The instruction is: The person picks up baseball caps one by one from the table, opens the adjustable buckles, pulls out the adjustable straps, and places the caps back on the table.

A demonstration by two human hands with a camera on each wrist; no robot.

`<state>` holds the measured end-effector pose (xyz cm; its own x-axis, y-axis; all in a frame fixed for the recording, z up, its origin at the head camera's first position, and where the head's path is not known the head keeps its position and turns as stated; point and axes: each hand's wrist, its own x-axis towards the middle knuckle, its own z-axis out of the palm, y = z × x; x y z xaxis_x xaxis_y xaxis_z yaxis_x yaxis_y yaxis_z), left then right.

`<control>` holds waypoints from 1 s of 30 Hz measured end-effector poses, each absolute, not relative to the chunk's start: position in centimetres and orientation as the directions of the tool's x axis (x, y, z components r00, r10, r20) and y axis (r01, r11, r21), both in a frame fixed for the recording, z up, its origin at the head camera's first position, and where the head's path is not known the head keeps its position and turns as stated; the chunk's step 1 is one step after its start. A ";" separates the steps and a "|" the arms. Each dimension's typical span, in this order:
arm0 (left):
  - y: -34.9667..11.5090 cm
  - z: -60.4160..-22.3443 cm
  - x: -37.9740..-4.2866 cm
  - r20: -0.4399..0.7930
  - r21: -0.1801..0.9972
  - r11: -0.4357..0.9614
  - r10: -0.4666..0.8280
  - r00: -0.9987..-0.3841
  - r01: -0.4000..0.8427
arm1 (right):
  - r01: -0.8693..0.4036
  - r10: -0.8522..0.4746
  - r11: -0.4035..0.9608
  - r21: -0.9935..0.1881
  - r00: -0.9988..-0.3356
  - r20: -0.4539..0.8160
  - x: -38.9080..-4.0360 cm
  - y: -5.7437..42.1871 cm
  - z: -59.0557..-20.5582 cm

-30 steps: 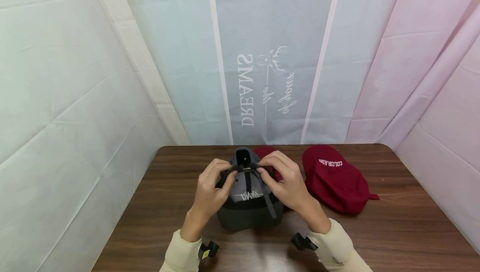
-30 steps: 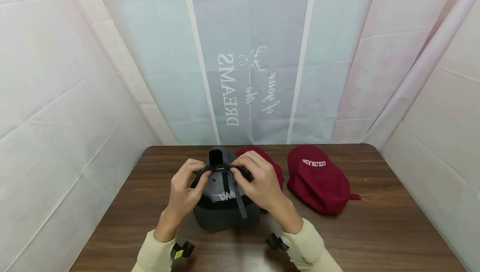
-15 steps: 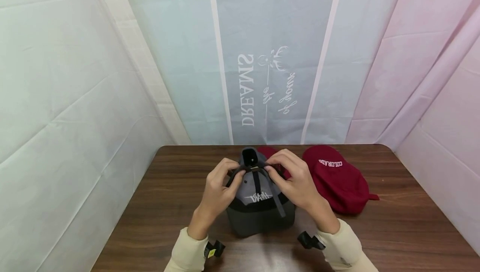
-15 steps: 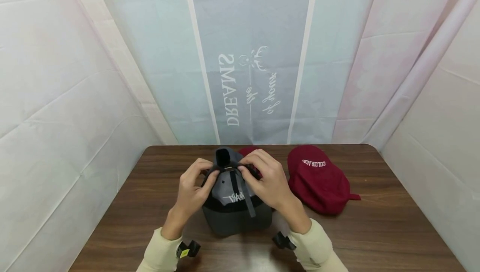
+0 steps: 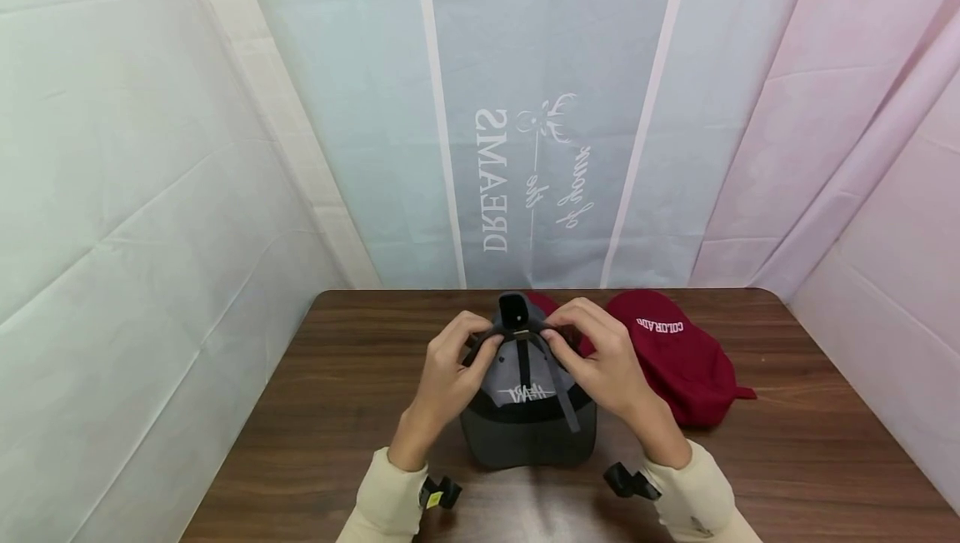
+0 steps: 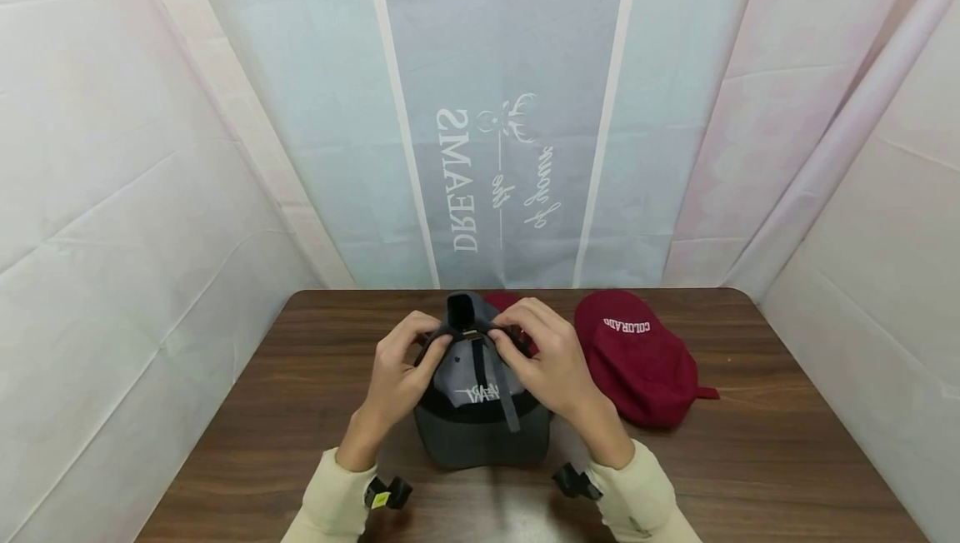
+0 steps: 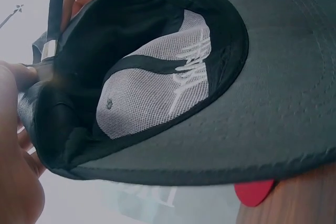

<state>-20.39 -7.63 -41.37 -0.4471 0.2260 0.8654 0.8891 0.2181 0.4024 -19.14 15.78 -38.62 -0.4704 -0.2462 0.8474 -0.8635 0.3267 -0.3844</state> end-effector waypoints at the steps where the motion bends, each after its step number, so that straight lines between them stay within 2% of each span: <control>1: -7.5 -41.4 -20.4 0.862 0.408 0.218 0.226 -0.453 0.886 | -0.861 -0.244 0.330 -0.388 -0.475 0.846 -19.1 15.8 -38.6; 11: -6.8 -41.6 -20.8 0.843 0.453 0.212 0.215 -0.494 0.866 | -0.817 -0.256 0.366 -0.445 -0.548 0.796 -19.1 16.3 -38.6; 17: -6.6 -41.7 -20.8 0.823 0.461 0.288 0.214 -0.525 0.839 | -0.808 -0.265 0.371 -0.458 -0.565 0.782 -19.3 16.4 -38.8; 20: -6.5 -41.7 -20.8 0.847 0.405 0.362 0.198 -0.494 0.840 | -0.811 -0.264 0.373 -0.451 -0.559 0.786 -19.5 16.5 -39.0; 23: -6.2 -41.7 -20.7 0.886 0.310 0.419 0.197 -0.419 0.854 | -0.806 -0.254 0.385 -0.450 -0.562 0.787 -19.7 16.6 -39.3; 26: -5.8 -41.7 -20.6 0.900 0.225 0.419 0.257 -0.353 0.880 | -0.795 -0.241 0.400 -0.456 -0.571 0.785 -19.8 16.6 -39.5; 30: -5.1 -42.0 -20.2 0.866 0.195 0.389 0.362 -0.344 0.900 | -0.784 -0.236 0.415 -0.461 -0.582 0.778 -19.8 16.5 -39.6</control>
